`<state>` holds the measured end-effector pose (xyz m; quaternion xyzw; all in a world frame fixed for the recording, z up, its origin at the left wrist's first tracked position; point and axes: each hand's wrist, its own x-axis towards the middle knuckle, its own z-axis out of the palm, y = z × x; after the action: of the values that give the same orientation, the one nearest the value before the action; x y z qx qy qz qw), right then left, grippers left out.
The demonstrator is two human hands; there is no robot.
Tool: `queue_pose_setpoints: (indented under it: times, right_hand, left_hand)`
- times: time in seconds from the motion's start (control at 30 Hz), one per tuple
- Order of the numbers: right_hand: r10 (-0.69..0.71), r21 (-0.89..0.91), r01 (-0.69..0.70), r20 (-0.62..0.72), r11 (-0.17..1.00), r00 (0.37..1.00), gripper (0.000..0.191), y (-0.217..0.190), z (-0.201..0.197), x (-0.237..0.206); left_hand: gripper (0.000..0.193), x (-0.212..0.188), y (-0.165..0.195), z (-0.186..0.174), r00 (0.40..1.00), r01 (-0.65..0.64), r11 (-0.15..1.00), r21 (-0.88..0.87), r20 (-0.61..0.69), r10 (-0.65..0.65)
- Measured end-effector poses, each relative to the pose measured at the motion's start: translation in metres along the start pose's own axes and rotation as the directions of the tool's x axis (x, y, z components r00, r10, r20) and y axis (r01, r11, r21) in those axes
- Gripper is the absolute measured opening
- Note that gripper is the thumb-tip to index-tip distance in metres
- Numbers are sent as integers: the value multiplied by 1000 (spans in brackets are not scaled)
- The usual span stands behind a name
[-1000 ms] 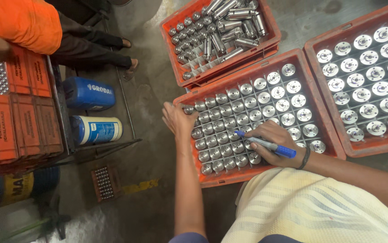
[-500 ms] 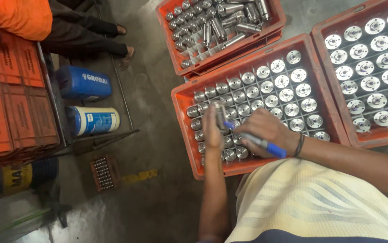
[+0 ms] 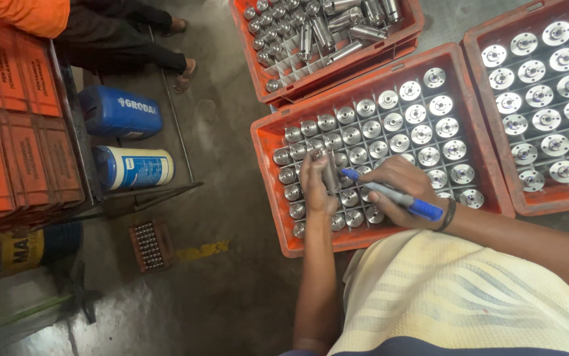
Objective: The person repeatedly picks up small cylindrical metal parts from an orange crate, marks each part with a blue marker, and places it back into the crate. The person continues this process for many parts in a row.
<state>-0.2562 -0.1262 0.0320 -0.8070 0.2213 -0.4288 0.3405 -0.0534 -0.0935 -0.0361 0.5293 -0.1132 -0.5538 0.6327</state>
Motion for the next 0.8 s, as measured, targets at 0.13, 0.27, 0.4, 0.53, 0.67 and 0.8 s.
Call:
queue_pose_setpoints:
  times: [0.13, 0.27, 0.4, 0.53, 0.67, 0.8]
  right_hand:
    - [48, 3, -48, -37, 999, 998, 22, 1, -9, -1]
    - [119, -13, -119, -12, 993, 993, 22, 2, -15, -7]
    - [134, -21, -134, 9, 991, 991, 22, 2, -17, -11]
    - [193, -30, -193, 18, 981, 981, 21, 3, -20, -9]
    - [145, -52, -144, 3, 988, 989, 20, 5, -23, -4]
    - [190, -49, -193, -62, 980, 980, 20, 11, -29, -2]
  left_hand:
    - [29, 10, 25, 9, 998, -48, 997, -62, 44, 50]
    - [18, 47, 70, 22, 983, -130, 980, -149, -147, 108]
    - [41, 96, 117, 37, 966, -175, 970, -166, -218, 137]
    - [76, 132, 145, 59, 942, -302, 953, -27, -162, 294]
    - [79, 152, 157, 68, 972, -80, 976, 201, -199, 121]
    - [64, 148, 157, 47, 970, -84, 985, 149, -212, 115]
